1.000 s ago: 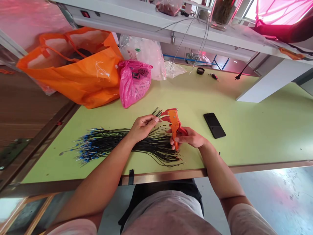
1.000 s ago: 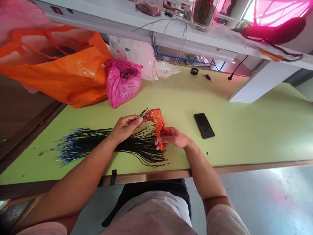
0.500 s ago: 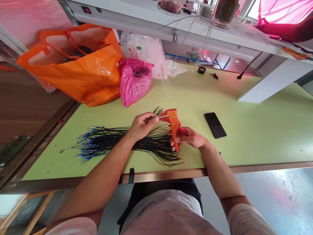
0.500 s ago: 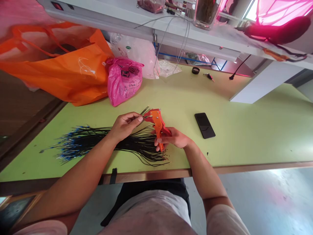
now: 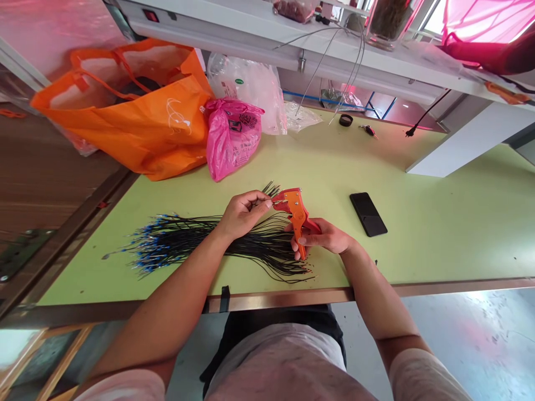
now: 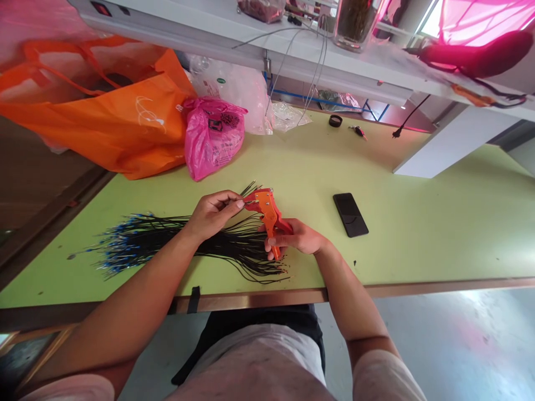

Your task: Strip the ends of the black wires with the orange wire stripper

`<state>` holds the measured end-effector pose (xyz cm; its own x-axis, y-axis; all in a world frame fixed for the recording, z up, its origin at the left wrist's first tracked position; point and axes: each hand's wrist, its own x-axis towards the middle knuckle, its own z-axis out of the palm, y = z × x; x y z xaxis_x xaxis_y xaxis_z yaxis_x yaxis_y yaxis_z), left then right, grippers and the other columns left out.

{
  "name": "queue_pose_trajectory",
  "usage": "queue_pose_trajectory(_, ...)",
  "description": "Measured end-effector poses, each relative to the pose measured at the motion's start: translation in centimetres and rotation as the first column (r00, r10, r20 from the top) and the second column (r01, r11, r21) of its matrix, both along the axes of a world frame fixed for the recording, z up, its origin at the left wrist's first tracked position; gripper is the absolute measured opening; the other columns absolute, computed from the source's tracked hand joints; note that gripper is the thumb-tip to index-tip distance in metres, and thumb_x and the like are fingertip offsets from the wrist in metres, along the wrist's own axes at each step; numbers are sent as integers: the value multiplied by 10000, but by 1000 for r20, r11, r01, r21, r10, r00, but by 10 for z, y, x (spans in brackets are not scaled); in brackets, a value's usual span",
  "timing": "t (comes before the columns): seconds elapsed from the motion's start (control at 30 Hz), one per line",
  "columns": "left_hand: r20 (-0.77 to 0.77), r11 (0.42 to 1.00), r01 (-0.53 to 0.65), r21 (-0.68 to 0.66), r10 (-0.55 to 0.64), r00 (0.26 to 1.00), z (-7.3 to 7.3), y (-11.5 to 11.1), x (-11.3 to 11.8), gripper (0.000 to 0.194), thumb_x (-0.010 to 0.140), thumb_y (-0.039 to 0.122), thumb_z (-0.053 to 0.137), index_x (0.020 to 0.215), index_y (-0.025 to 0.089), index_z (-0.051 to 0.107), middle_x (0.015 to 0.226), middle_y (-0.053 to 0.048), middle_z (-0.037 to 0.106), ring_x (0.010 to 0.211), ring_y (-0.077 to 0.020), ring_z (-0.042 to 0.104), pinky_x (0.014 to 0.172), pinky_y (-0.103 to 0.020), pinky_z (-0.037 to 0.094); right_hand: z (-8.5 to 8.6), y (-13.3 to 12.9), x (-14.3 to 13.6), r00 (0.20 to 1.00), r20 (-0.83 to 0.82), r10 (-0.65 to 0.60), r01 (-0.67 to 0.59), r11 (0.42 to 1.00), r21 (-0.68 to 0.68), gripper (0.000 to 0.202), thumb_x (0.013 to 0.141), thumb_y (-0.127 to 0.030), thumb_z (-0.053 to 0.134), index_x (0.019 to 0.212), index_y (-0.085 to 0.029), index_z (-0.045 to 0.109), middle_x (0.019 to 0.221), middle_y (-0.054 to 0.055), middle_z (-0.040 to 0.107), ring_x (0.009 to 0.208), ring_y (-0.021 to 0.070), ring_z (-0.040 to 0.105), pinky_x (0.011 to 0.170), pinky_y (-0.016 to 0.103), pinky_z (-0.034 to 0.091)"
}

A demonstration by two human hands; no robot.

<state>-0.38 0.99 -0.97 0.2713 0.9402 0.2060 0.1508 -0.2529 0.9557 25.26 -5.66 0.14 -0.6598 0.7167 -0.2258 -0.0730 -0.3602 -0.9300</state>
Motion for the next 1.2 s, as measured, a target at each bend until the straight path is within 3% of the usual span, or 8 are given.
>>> queue_pose_trajectory(0.37, -12, 997, -25, 74, 26, 1000, -2, -2, 1, 368, 850, 531, 729, 796, 167, 709, 598, 26, 530, 549, -104, 405, 525, -244, 318, 1, -2, -7, 997, 27, -76, 75, 997, 26, 481, 877, -451, 834, 1180, -134, 636, 857, 49, 720, 700, 202, 766, 626, 302, 618)
queue_pose_trajectory(0.7, -2, 996, -19, 88, 20, 1000, -2, -3, 0, 342, 839, 505, 733, 829, 167, 683, 655, 15, 574, 579, -108, 445, 547, -240, 356, 5, -4, -12, 997, 33, -69, 67, 996, 50, 392, 909, -440, 795, 1092, -136, 628, 769, 19, 699, 616, 173, 734, 550, 262, 571)
queue_pose_trajectory(1.2, -85, 983, -39, 179, 55, 995, 0, -6, -2, 271, 891, 454, 672, 853, 186, 673, 632, 22, 536, 560, -119, 422, 550, -261, 346, -4, -3, -12, 997, 10, -73, 73, 997, 40, 411, 902, -400, 814, 1154, -133, 627, 821, 33, 710, 668, 180, 748, 594, 283, 606)
